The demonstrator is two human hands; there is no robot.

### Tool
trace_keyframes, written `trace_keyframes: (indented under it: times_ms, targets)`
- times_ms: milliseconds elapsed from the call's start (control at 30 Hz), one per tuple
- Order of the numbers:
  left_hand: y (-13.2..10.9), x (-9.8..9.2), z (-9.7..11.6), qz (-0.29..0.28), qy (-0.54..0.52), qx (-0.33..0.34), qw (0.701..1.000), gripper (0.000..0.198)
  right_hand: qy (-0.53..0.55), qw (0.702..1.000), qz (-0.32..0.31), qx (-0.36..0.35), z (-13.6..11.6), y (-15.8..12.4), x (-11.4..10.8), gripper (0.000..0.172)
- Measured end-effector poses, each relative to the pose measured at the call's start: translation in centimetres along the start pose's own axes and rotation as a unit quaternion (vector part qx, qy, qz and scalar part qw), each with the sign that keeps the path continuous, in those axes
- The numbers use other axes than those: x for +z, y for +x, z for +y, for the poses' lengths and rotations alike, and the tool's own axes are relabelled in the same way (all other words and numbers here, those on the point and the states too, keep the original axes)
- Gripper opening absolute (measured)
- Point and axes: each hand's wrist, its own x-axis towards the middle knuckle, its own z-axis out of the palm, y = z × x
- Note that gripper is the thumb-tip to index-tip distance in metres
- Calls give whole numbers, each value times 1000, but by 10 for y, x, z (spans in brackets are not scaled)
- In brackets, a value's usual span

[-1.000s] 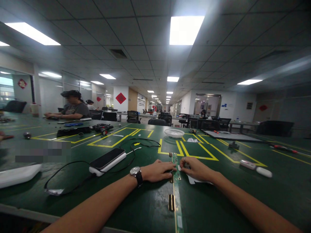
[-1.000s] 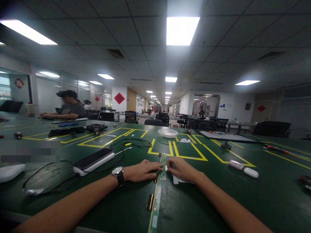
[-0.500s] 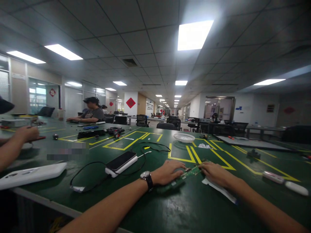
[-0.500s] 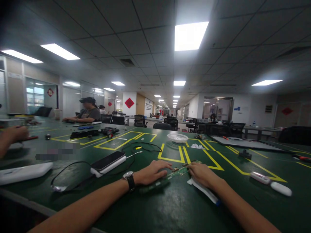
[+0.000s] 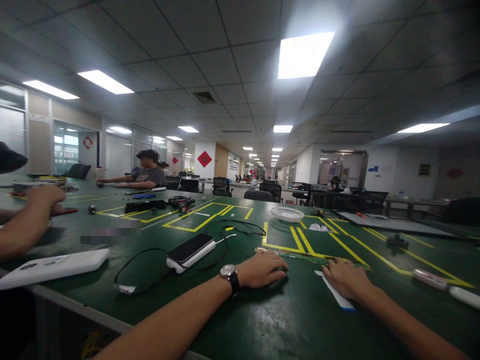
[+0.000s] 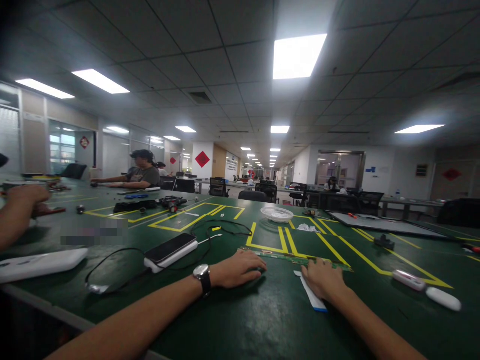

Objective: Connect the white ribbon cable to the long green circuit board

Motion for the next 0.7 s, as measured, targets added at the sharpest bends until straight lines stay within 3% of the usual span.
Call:
trace_keyframes:
  times_ms: [233, 467, 700]
  targets:
    - [0, 2, -1, -4, 12, -1, 1000, 32, 22, 999, -23, -15, 4, -2, 1, 58]
    - [-1, 1, 0, -18, 6, -7, 1000, 33, 63, 992, -111, 7, 6, -6, -9, 79]
    - [-2, 1, 0, -28, -2, -7, 1000, 36, 97, 985, -139, -7, 12, -9, -11, 90]
